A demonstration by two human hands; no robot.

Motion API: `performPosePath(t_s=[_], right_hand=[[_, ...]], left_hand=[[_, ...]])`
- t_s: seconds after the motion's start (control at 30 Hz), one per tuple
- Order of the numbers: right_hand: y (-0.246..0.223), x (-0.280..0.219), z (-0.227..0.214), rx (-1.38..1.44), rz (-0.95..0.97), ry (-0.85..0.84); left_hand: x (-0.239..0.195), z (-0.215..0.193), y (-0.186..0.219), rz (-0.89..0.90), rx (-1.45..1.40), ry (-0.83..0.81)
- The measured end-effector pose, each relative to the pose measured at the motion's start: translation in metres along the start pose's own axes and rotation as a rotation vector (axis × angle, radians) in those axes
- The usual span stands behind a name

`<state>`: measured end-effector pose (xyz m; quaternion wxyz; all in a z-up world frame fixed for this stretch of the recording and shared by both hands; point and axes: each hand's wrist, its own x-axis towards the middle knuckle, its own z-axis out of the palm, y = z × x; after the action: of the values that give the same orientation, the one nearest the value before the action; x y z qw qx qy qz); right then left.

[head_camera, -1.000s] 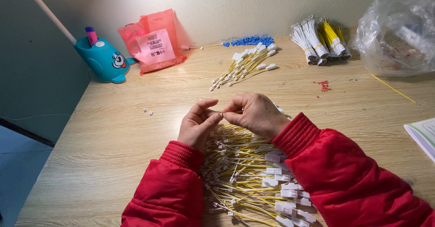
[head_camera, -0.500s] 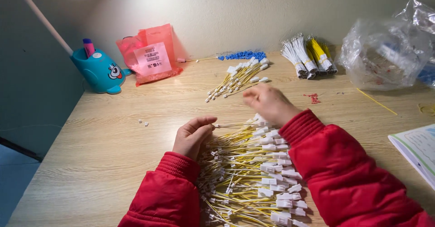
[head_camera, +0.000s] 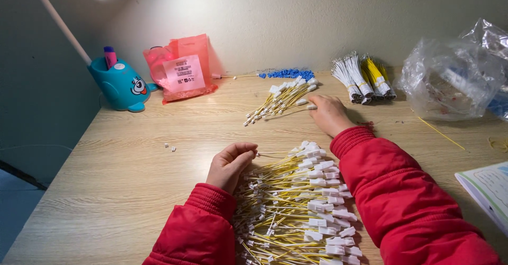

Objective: The person assembles wire harnesses by inserting small red plastic connectors onto yellow wires with white ends. They repeatedly pick up a wire, slide a connector onto it, and place the finished piece on the table. The workspace includes bundles of wires, loose connectors, and packaging materials.

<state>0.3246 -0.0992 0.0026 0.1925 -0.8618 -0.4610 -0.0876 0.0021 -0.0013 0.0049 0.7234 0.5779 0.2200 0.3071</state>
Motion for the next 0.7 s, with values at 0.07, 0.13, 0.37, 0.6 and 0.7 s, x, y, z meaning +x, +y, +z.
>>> performPosePath(t_s=[0.07, 0.13, 0.37, 0.6, 0.7], right_hand=[[0.006, -0.006, 0.001, 0.008, 0.018, 0.02], [0.007, -0.013, 0.0, 0.016, 0.035, 0.038], [-0.03, -0.054, -0.049, 0.172, -0.046, 0.055], [-0.067, -0.104, -0.093, 0.361, -0.239, 0.091], [-0.08, -0.115, -0.1, 0.373, -0.213, 0.059]], left_hand=[[-0.003, 0.001, 0.003, 0.0, 0.006, 0.0], [-0.004, 0.001, 0.002, -0.002, 0.012, 0.002], [0.004, -0.003, -0.005, 0.052, -0.085, -0.005], [0.014, -0.006, -0.023, 0.076, -0.16, 0.02], [0.005, -0.003, -0.009, 0.028, -0.127, 0.024]])
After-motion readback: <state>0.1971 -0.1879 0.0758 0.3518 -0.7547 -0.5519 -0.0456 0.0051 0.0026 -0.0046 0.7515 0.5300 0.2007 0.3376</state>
